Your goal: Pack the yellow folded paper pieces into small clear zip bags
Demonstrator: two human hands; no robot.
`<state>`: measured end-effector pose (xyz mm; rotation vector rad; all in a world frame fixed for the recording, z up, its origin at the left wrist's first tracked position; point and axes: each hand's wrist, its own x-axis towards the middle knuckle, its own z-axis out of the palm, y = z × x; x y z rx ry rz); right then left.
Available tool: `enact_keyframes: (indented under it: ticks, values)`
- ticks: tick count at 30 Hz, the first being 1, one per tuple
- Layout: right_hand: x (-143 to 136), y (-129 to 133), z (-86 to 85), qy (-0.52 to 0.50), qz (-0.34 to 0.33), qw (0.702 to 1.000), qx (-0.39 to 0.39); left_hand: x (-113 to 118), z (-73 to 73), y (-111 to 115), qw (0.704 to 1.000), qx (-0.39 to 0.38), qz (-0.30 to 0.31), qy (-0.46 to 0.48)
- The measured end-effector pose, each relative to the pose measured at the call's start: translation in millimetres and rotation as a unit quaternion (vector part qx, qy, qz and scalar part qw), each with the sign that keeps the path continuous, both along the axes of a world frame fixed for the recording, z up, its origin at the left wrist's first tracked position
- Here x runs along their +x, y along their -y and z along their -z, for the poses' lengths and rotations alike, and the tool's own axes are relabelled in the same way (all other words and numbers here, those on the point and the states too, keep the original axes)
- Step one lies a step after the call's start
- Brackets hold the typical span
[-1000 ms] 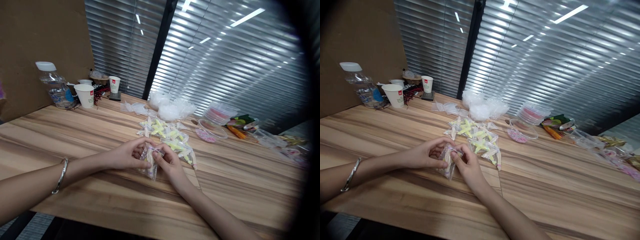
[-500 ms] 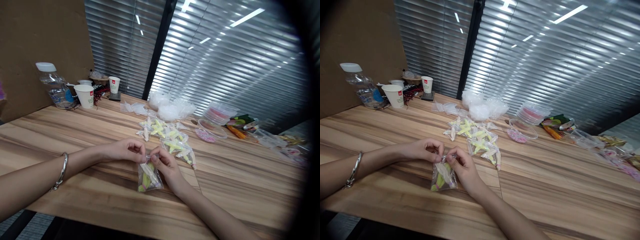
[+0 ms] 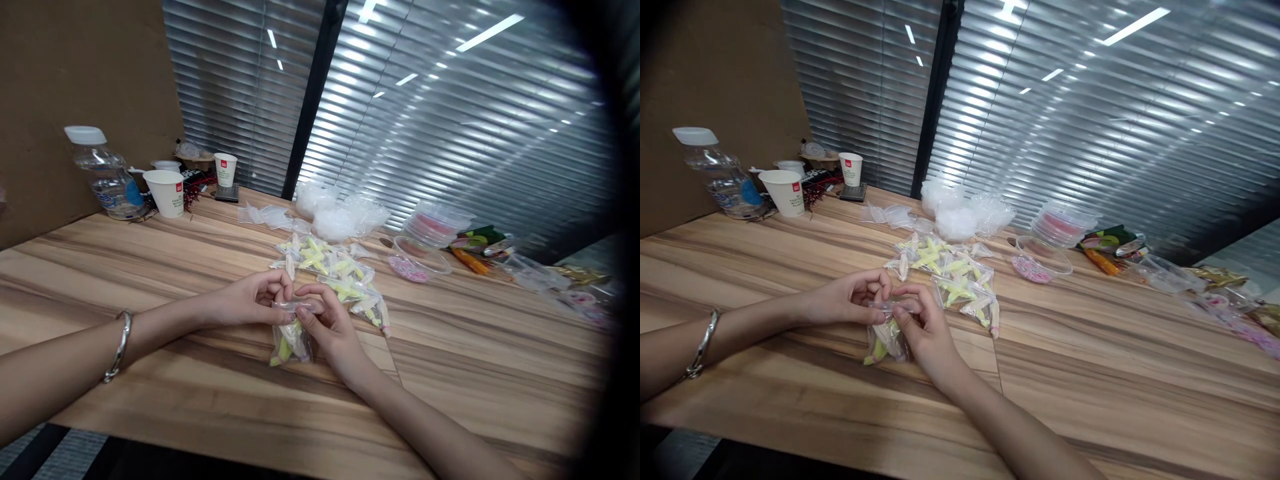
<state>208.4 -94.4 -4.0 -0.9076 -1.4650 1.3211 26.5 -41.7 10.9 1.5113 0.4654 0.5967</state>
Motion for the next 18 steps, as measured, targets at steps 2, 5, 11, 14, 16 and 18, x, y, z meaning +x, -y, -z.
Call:
enact_keyframes:
  ticks: [2, 5, 11, 14, 16, 18]
  values:
    - [-0.7, 1.5, -0.7, -0.001, -0.002, 1.0, 0.002, 0.5, -1.7, 1.6, 1.0, 0.003, -0.002, 0.001]
    - [-1.7, 3.3, -0.2, 0.005, 0.003, 1.0, 0.005, 0.8, -2.3, 3.4, 1.0, 0.009, -0.007, -0.008]
    - [-4.2, 3.9, 2.2, -0.002, 0.005, 1.0, 0.009, 1.9, 0.6, 4.6, 1.0, 0.015, -0.007, -0.001]
    - [-3.7, 3.7, 2.5, 0.012, 0.022, 0.999, 0.021, 1.6, 2.2, 2.7, 0.999, 0.043, -0.019, -0.025]
    - [-2.6, 3.7, 2.3, 0.018, 0.039, 0.999, 0.025, 0.6, 2.2, 1.0, 0.996, 0.063, -0.015, -0.057]
    - [-1.7, 4.1, 1.8, 0.015, 0.047, 0.999, 0.02, -0.7, 0.7, 0.3, 0.991, 0.088, -0.005, -0.101]
